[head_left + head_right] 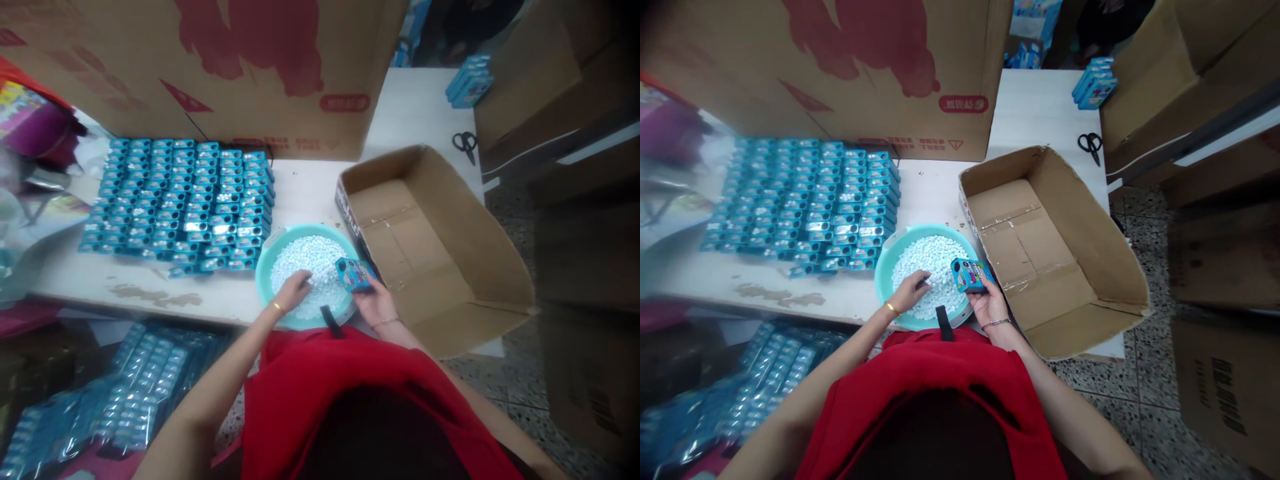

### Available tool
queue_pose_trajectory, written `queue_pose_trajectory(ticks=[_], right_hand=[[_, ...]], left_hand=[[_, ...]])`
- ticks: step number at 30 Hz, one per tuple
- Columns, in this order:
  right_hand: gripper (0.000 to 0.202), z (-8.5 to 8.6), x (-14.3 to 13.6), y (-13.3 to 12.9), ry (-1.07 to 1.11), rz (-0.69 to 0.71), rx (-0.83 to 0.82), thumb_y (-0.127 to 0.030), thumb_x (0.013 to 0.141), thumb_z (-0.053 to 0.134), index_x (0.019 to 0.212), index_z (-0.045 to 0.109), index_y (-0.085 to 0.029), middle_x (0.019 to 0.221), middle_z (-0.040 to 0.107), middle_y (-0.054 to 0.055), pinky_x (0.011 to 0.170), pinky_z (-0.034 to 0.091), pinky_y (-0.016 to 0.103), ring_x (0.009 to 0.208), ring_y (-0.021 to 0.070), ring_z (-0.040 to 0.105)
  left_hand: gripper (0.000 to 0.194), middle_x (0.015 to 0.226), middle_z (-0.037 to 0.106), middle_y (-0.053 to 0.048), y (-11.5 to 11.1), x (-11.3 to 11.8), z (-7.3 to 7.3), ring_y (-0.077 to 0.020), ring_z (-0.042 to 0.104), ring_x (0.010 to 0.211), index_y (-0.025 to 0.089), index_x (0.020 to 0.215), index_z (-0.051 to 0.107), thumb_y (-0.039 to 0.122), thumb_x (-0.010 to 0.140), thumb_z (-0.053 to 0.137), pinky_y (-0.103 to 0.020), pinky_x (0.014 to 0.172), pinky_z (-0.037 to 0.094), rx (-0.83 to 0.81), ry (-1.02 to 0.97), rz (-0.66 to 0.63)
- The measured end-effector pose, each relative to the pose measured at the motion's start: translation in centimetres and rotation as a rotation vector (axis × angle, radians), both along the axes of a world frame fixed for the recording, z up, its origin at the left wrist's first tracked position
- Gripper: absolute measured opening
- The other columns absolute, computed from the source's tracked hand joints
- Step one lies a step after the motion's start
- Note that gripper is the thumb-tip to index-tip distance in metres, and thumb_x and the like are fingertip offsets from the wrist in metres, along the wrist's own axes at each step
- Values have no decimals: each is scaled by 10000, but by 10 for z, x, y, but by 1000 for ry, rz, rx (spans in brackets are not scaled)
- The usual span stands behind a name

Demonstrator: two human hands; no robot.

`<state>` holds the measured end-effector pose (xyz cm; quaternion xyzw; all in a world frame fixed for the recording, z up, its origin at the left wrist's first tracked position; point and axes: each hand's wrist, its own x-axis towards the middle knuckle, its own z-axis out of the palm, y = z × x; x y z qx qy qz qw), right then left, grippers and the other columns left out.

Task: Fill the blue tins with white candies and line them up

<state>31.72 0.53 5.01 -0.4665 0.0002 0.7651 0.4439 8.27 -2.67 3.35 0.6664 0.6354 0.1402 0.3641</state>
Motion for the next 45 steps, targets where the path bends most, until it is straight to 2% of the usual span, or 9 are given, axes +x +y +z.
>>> queue_pose_trajectory(ticks=[9, 16, 21, 25, 29, 32, 35, 40, 45], right_hand=[[197, -5, -16, 1, 56, 99, -9, -275, 767, 685, 949, 643, -215, 893, 740, 6, 770, 595, 316, 813, 160, 698], [190, -1, -25, -2, 92, 60, -100, -195, 761, 679, 945, 632, -200, 838, 738, 0, 637, 593, 270, 724, 148, 688], [159, -4, -26, -4, 89, 58, -116, -198, 780, 668, 935, 636, -207, 821, 735, -5, 621, 586, 254, 702, 138, 684], [126, -1, -24, 0, 84, 32, -133, -192, 794, 653, 920, 651, -182, 830, 738, 13, 633, 591, 256, 711, 144, 688], [124, 2, -20, 3, 81, 15, -151, -180, 808, 632, 930, 657, -171, 841, 740, 20, 662, 595, 255, 730, 141, 692], [144, 2, -16, 4, 73, 19, -145, -187, 810, 631, 951, 655, -175, 876, 741, 26, 699, 596, 260, 767, 143, 697], [147, 3, -14, 4, 63, 6, -141, -202, 824, 616, 960, 652, -160, 890, 741, 43, 732, 593, 265, 787, 146, 699], [116, 7, -13, 5, 44, -6, -162, -196, 834, 595, 923, 655, -152, 861, 743, 43, 728, 593, 261, 760, 140, 697], [112, 8, -15, 6, 50, -12, -186, -174, 832, 585, 914, 657, -156, 819, 740, 35, 696, 595, 263, 733, 140, 693]], left_hand=[[205, 925, 594, -67, 8, -21, 104, -184, 564, 849, 156, 1042, 549, 185, 847, 493, -320, 796, 468, 48, 133, -127], [216, 951, 600, -113, 31, 19, 156, -211, 610, 817, 115, 961, 587, 73, 847, 408, -321, 701, 474, -163, 638, -318], [281, 944, 591, -132, 34, 48, 183, -252, 603, 881, 113, 966, 600, 57, 879, 340, -315, 623, 463, -102, 798, -388], [254, 946, 580, -102, 33, 18, 151, -213, 584, 841, 146, 1005, 583, 101, 896, 358, -293, 629, 450, -33, 751, -255], [261, 1019, 569, -117, 27, -22, 65, -207, 546, 902, 135, 1048, 561, 87, 887, 361, -311, 741, 456, -130, 593, -39], [285, 1076, 561, -127, 20, -13, 5, -226, 521, 1003, 140, 1083, 556, 84, 895, 349, -347, 835, 454, -146, 485, -43], [264, 1069, 577, -104, 14, 18, -29, -220, 528, 1029, 168, 1078, 567, 102, 888, 397, -351, 882, 455, -128, 356, -80], [253, 1073, 619, -79, 11, 21, -34, -182, 580, 987, 168, 1103, 551, 141, 862, 480, -329, 910, 470, -95, 159, -66], [250, 1050, 624, -88, 3, -29, 12, -182, 597, 941, 155, 1102, 539, 238, 868, 504, -335, 872, 487, -10, 21, -19]])
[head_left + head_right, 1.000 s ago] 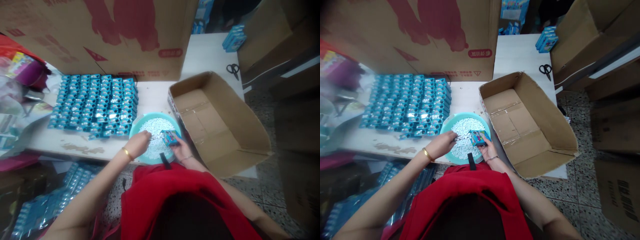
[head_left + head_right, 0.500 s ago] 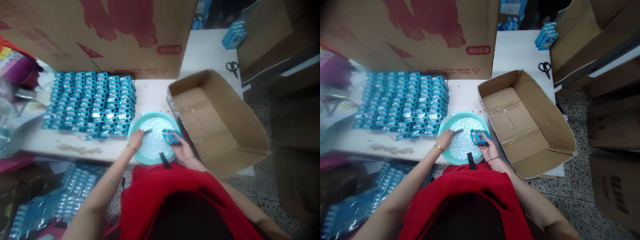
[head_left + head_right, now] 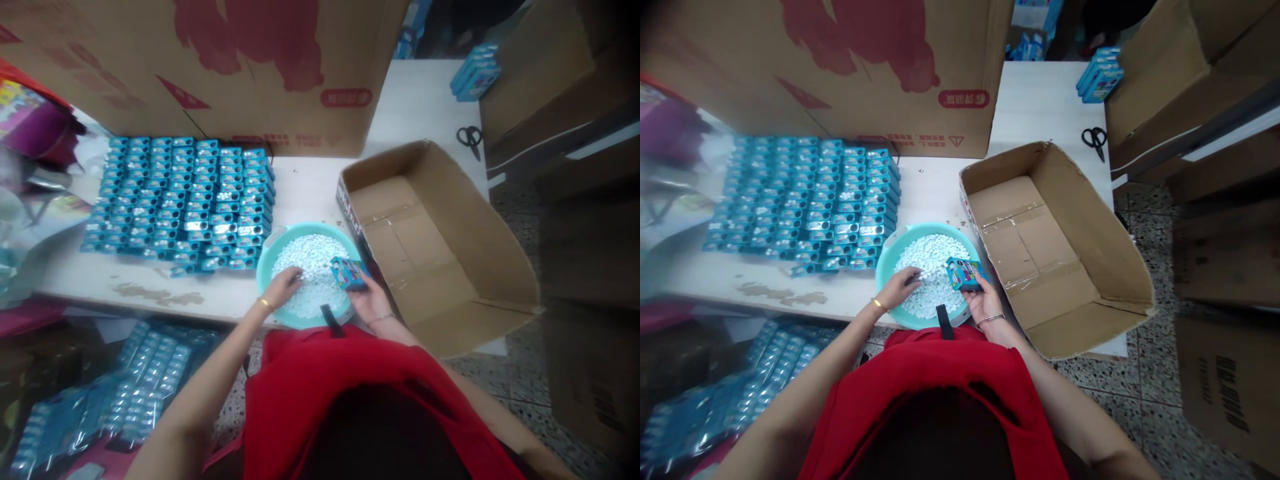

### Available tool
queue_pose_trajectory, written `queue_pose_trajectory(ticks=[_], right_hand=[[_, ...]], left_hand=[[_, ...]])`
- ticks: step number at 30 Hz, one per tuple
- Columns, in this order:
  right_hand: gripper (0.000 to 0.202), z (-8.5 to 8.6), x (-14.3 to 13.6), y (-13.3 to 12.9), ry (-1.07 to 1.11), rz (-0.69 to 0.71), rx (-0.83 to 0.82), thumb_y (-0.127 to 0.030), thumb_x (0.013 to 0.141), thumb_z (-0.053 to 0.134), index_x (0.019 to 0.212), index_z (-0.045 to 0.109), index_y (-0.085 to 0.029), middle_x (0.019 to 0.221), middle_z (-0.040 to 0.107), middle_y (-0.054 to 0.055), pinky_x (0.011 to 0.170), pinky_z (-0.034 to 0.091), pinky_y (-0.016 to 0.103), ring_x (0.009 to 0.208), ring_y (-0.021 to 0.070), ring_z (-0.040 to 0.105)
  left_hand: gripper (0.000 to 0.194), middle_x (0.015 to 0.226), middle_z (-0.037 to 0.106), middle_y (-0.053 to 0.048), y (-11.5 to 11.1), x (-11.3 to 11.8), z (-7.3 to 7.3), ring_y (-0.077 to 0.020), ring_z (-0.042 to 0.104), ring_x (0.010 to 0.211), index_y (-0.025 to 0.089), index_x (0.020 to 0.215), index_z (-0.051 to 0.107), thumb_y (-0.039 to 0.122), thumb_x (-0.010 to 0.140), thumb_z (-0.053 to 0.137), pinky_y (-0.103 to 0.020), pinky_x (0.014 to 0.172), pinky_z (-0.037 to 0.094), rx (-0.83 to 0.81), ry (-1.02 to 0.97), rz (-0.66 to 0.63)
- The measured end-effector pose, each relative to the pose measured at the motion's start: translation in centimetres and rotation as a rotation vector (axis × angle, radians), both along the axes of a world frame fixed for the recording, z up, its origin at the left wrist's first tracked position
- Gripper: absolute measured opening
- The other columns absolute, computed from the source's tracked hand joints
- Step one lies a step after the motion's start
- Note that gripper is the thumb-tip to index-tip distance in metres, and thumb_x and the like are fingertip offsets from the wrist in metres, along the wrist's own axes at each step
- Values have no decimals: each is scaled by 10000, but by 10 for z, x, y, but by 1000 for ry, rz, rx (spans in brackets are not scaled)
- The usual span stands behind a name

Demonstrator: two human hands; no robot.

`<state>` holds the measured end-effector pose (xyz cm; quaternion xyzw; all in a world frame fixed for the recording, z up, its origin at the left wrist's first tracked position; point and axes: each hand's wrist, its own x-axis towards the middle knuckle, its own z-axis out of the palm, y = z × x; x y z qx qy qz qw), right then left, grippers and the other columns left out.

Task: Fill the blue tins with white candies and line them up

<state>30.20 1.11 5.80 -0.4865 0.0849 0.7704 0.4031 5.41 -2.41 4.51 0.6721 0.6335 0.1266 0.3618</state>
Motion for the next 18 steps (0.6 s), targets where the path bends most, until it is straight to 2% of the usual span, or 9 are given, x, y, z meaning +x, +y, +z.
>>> queue_pose_trajectory(ticks=[3, 5, 7, 10, 13, 15, 18], right_hand=[[115, -2, -4, 0, 25, 10, 3, -166, 821, 598, 920, 655, -170, 813, 737, 26, 677, 594, 266, 724, 143, 689], [105, -2, -9, 0, 47, 29, 6, -170, 819, 606, 910, 657, -172, 791, 733, 23, 655, 590, 265, 696, 144, 682], [98, -2, -14, -1, 68, 58, 0, -176, 825, 601, 904, 659, -169, 773, 731, 23, 634, 587, 264, 674, 145, 677], [109, -4, -23, -4, 86, 98, -3, -175, 832, 591, 916, 660, -162, 779, 733, 28, 606, 580, 258, 670, 148, 677], [115, -9, -29, -7, 99, 123, 16, -167, 820, 600, 919, 656, -148, 784, 732, 38, 587, 574, 259, 668, 156, 680], [121, -14, -31, -7, 124, 128, 31, -166, 809, 611, 921, 653, -145, 783, 730, 41, 595, 575, 258, 672, 157, 681], [113, -22, -32, -5, 182, 128, 42, -179, 804, 614, 910, 650, -159, 776, 723, 35, 613, 579, 254, 676, 150, 677]], left_hand=[[246, 1004, 622, -80, -1, -16, 43, -181, 596, 902, 162, 1086, 548, 261, 865, 510, -331, 836, 490, 75, -68, 16], [230, 986, 624, -76, 2, -16, 72, -176, 595, 882, 167, 1077, 553, 244, 866, 503, -319, 816, 490, 76, -29, -31], [212, 979, 626, -77, 9, -10, 97, -180, 596, 875, 165, 1056, 565, 202, 860, 495, -316, 806, 486, 41, 84, -116], [201, 958, 622, -99, 20, 14, 129, -204, 614, 829, 141, 1000, 593, 126, 845, 467, -328, 746, 486, -66, 399, -238], [253, 938, 612, -134, 28, 45, 156, -233, 631, 789, 111, 952, 616, 53, 842, 396, -321, 643, 473, -139, 700, -316], [282, 929, 609, -147, 31, 61, 170, -248, 635, 812, 101, 937, 622, 38, 855, 360, -307, 609, 460, -138, 782, -337], [278, 914, 610, -134, 29, 59, 180, -229, 631, 789, 110, 937, 616, 31, 847, 365, -289, 597, 443, -101, 798, -271]])
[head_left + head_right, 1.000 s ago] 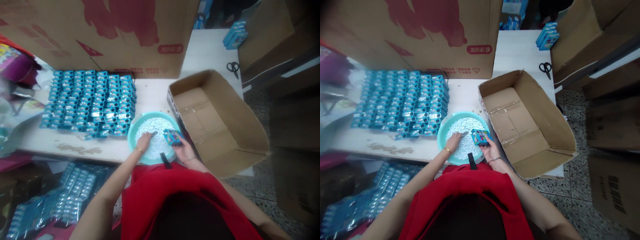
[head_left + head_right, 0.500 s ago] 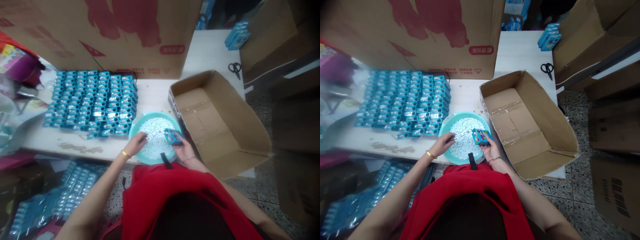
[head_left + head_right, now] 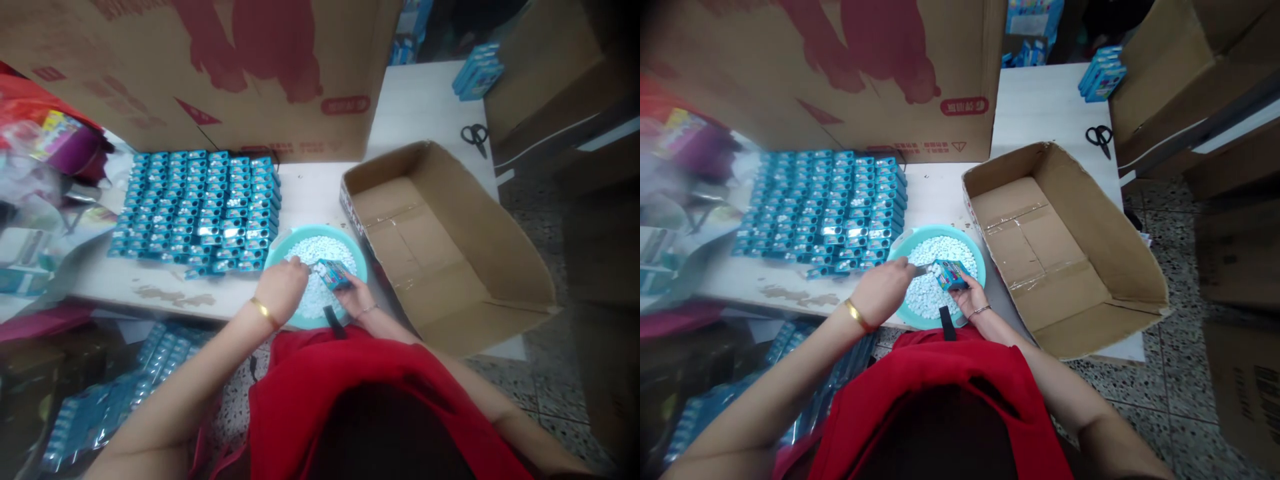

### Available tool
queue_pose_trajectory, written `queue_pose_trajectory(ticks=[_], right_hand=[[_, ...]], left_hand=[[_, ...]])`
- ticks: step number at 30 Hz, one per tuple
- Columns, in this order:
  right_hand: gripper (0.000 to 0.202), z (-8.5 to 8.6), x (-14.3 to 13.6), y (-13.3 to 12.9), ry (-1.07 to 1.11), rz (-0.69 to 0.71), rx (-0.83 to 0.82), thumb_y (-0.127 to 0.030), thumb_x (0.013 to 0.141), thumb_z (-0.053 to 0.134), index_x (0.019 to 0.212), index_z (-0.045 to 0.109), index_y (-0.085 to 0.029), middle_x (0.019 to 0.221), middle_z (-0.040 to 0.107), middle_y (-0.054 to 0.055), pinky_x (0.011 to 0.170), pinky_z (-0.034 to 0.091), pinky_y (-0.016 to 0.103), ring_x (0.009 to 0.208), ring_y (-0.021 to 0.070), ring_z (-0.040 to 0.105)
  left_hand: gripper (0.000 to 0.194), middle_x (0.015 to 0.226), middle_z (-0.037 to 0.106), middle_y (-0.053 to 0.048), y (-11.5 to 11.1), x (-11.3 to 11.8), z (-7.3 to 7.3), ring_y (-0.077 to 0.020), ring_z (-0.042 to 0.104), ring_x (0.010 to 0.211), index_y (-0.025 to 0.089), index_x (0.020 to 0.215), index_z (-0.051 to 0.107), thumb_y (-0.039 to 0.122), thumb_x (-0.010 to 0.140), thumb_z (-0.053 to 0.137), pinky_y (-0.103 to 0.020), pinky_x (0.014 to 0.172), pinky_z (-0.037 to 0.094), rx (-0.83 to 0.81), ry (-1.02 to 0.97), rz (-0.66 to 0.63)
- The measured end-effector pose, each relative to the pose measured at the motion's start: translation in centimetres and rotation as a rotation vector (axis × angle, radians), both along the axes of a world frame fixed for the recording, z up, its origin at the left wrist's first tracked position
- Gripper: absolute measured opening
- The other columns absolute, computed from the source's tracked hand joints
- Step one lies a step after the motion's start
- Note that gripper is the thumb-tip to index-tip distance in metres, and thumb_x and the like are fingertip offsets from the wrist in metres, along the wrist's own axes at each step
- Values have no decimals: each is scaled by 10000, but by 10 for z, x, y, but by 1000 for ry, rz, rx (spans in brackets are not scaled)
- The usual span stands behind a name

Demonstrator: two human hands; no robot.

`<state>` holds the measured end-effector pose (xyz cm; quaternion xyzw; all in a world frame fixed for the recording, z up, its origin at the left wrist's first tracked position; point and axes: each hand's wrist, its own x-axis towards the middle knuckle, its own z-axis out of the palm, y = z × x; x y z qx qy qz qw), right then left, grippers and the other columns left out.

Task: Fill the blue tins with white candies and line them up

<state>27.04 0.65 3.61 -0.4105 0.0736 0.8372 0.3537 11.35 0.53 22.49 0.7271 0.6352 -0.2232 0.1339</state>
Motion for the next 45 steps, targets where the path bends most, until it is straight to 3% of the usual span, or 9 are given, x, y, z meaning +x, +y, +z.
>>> queue_pose_trajectory(ticks=[6, 12, 18, 21, 26, 31, 37, 41, 45], right_hand=[[60, -7, -5, 4, 63, -19, 30, -197, 788, 622, 844, 637, -183, 745, 700, 23, 679, 590, 289, 667, 150, 666], [203, -6, -23, -6, 44, 58, 173, -244, 735, 695, 908, 596, -204, 869, 697, 14, 863, 550, 345, 830, 161, 671], [804, -11, -2, 13, -685, 369, 880, -318, 565, 832, 1285, 480, -249, 1378, 490, 102, 1137, 258, 484, 1347, 267, 375], [646, -11, 8, 30, -685, 584, 1306, -329, 677, 759, 1271, 527, -231, 1341, 536, 104, 1124, 277, 484, 1332, 286, 395], [419, -15, 12, 31, -755, 718, 1569, -152, 786, 563, 1200, 584, -210, 1191, 631, 105, 1003, 429, 463, 1147, 264, 561], [442, -18, 25, 19, -995, 646, 1507, -138, 796, 528, 1225, 563, -237, 1210, 619, 98, 1015, 425, 471, 1158, 264, 546], [396, -5, 35, 28, -1034, 508, 1367, -231, 823, 576, 1218, 570, -265, 1221, 618, 78, 1049, 381, 453, 1164, 267, 536], [390, 1, 35, 36, -1010, 407, 1201, -311, 791, 657, 1174, 604, -262, 1174, 640, 72, 1022, 392, 426, 1113, 264, 558], [415, 0, 37, 41, -949, 345, 1126, -333, 747, 709, 1147, 622, -264, 1128, 658, 54, 1001, 403, 408, 1048, 248, 579]], left_hand=[[184, 732, 615, -38, -12, -32, -33, -168, 563, 638, 158, 937, 597, 287, 808, 578, -277, 597, 427, 197, -381, 344], [430, 699, 590, 15, -27, 10, -100, -126, 524, 580, 174, 952, 539, 527, 733, 650, -238, 555, 397, 343, -715, 779], [253, 818, 611, -20, -22, -20, -109, -154, 551, 715, 184, 974, 560, 281, 746, 616, -268, 674, 422, 249, -668, 341], [267, 913, 616, -44, -19, -40, -110, -162, 553, 795, 178, 1024, 569, 260, 772, 605, -284, 745, 441, 165, -785, 169], [369, 1053, 592, -66, -18, -63, -140, -137, 552, 791, 159, 1154, 486, 380, 865, 544, -272, 750, 462, 248, -879, 422], [179, 1015, 565, -100, -18, -75, -183, -211, 549, 965, 150, 1014, 560, 244, 917, 443, -342, 861, 445, 138, -492, 371], [208, 1059, 582, -86, -26, -25, -223, -215, 537, 1033, 200, 1057, 590, 212, 910, 443, -365, 918, 437, 42, -600, 266], [239, 1084, 621, -75, -29, -2, -232, -184, 566, 1024, 191, 1097, 586, 200, 886, 473, -335, 939, 447, -8, -756, 231], [235, 1048, 648, -74, -31, -20, -217, -169, 605, 931, 175, 1076, 586, 277, 885, 496, -307, 855, 488, -33, -872, 251]])
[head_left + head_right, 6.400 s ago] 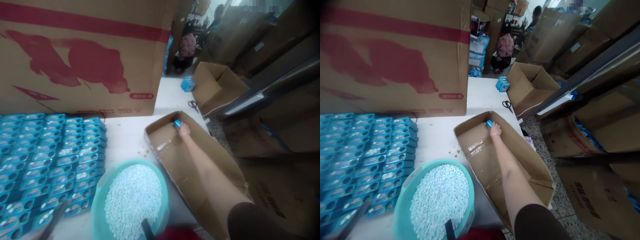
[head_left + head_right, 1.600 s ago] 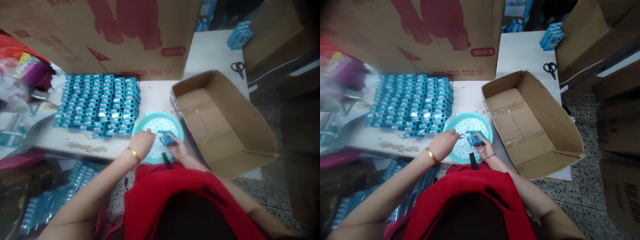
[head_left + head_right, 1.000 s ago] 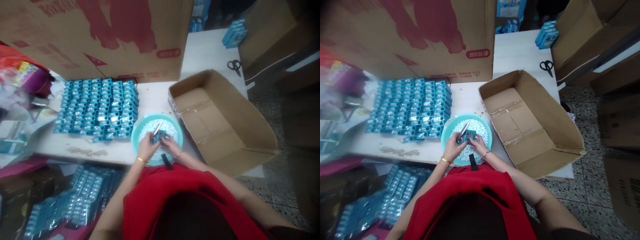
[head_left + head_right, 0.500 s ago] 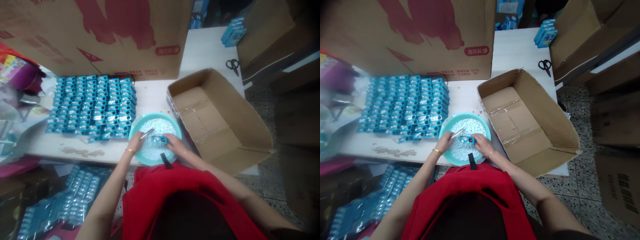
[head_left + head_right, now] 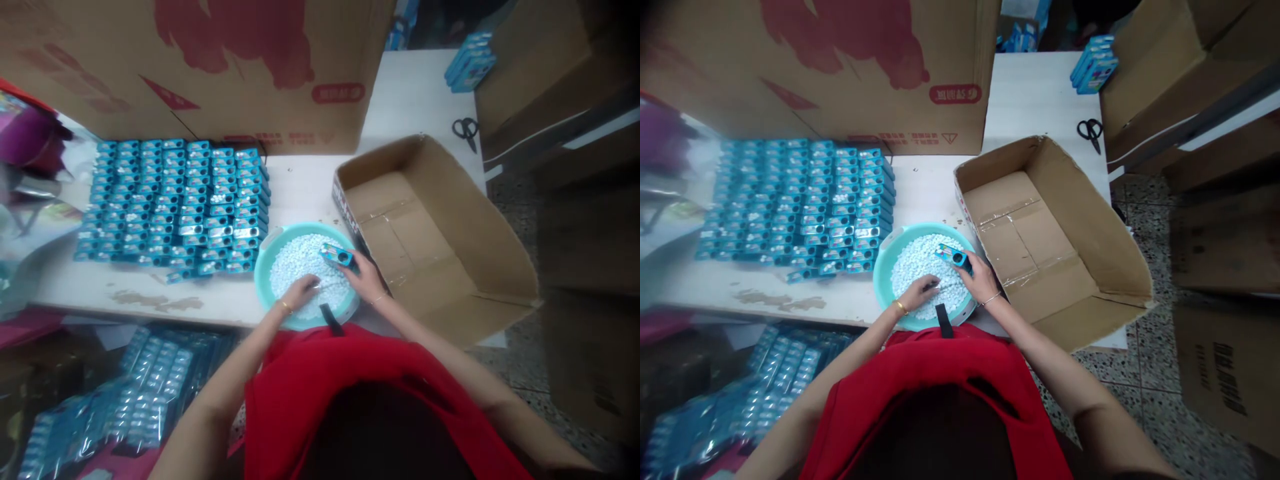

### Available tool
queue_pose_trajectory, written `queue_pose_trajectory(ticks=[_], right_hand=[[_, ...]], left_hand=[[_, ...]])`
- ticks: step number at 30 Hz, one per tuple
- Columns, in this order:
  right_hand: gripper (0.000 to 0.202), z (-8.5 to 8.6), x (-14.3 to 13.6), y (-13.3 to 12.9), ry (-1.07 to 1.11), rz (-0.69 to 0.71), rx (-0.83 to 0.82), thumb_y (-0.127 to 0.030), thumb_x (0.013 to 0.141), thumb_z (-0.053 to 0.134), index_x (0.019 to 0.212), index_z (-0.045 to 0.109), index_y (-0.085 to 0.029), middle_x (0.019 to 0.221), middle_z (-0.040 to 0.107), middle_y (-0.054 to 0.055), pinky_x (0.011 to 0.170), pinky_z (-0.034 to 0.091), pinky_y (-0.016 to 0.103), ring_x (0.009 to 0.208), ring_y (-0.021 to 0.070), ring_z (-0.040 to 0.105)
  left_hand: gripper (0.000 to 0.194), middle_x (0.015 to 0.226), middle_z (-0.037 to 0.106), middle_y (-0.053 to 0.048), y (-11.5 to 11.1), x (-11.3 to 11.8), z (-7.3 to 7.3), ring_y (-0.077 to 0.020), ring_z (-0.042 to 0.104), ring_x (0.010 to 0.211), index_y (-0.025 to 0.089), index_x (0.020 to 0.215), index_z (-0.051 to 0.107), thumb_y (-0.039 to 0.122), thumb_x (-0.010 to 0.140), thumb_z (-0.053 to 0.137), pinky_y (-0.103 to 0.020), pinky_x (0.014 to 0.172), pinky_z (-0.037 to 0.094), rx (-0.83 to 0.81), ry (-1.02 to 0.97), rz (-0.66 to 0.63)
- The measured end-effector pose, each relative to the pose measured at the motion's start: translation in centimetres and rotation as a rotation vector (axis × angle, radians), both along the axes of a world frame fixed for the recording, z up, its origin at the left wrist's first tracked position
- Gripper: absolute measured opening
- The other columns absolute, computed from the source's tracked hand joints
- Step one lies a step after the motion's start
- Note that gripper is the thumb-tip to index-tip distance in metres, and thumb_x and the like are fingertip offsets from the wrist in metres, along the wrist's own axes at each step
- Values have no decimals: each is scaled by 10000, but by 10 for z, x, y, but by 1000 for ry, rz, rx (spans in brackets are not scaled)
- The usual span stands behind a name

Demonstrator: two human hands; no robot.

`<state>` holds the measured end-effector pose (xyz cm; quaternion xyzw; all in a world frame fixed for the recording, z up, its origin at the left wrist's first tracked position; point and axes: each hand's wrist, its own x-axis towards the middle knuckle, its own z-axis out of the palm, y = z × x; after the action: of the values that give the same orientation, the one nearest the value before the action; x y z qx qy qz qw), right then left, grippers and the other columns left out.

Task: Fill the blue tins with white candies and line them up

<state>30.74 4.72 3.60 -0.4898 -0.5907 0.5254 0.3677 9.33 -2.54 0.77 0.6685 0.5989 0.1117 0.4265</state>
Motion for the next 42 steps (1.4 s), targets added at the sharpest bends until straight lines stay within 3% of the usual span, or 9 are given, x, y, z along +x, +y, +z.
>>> queue_pose_trajectory(ticks=[9, 15, 20, 24, 28, 31, 33, 37, 42], right_hand=[[383, -11, -9, -6, -289, 234, 228, -178, 814, 556, 1192, 584, -232, 1174, 623, 99, 974, 437, 431, 1109, 276, 556], [426, -9, -21, -16, -357, 333, 297, -118, 806, 515, 1216, 566, -220, 1184, 613, 112, 982, 440, 462, 1123, 283, 537], [425, -16, -20, -17, -346, 323, 318, -119, 814, 505, 1222, 553, -230, 1188, 610, 104, 996, 438, 452, 1139, 272, 536], [428, -21, -12, -14, -298, 232, 303, -121, 813, 497, 1225, 545, -224, 1192, 609, 103, 1005, 437, 438, 1142, 262, 546], [379, -21, -7, -7, -285, 118, 300, -209, 837, 541, 1216, 540, -189, 1179, 621, 125, 969, 465, 429, 1111, 267, 575], [361, -17, -7, -1, -280, 77, 307, -296, 853, 571, 1194, 547, -180, 1151, 638, 131, 941, 483, 420, 1084, 267, 595], [362, -15, -7, 1, -273, 66, 303, -332, 855, 583, 1185, 548, -189, 1145, 644, 124, 935, 487, 411, 1071, 260, 603], [374, -14, -7, 4, -265, 49, 273, -363, 850, 597, 1182, 549, -197, 1137, 648, 116, 909, 495, 397, 1039, 252, 614], [405, -17, -6, 5, -243, 66, 232, -385, 852, 596, 1204, 532, -195, 1117, 648, 107, 893, 495, 389, 1003, 241, 619]], left_hand=[[219, 974, 631, -72, 9, -49, 113, -175, 592, 896, 183, 1041, 590, 314, 898, 490, -309, 834, 474, 123, -20, -14], [180, 945, 598, -94, 29, -9, 158, -223, 577, 880, 170, 1005, 591, 186, 894, 450, -318, 735, 460, 90, 557, -202], [213, 898, 581, -101, 31, 16, 182, -237, 552, 874, 172, 949, 586, 126, 911, 382, -311, 678, 430, 118, 694, -252], [180, 973, 575, -88, 30, -12, 156, -229, 554, 907, 182, 1021, 567, 207, 918, 422, -306, 704, 430, 166, 706, -45], [218, 1039, 568, -112, 25, -36, 77, -239, 544, 957, 160, 1062, 557, 157, 900, 411, -336, 777, 446, 38, 625, 100], [282, 1096, 565, -122, 15, -25, 22, -250, 523, 1018, 169, 1098, 566, 112, 893, 381, -371, 845, 448, -6, 489, 55], [304, 1104, 575, -102, 6, -9, 0, -238, 517, 1045, 197, 1119, 568, 112, 895, 381, -374, 889, 445, 1, 404, 15], [318, 1122, 598, -85, -9, 13, -15, -207, 533, 1068, 193, 1123, 567, 85, 845, 455, -363, 970, 427, -6, 228, -16], [276, 1068, 637, -64, -16, 9, -8, -159, 598, 932, 166, 1114, 552, 150, 841, 509, -301, 868, 492, -34, 28, -31]])
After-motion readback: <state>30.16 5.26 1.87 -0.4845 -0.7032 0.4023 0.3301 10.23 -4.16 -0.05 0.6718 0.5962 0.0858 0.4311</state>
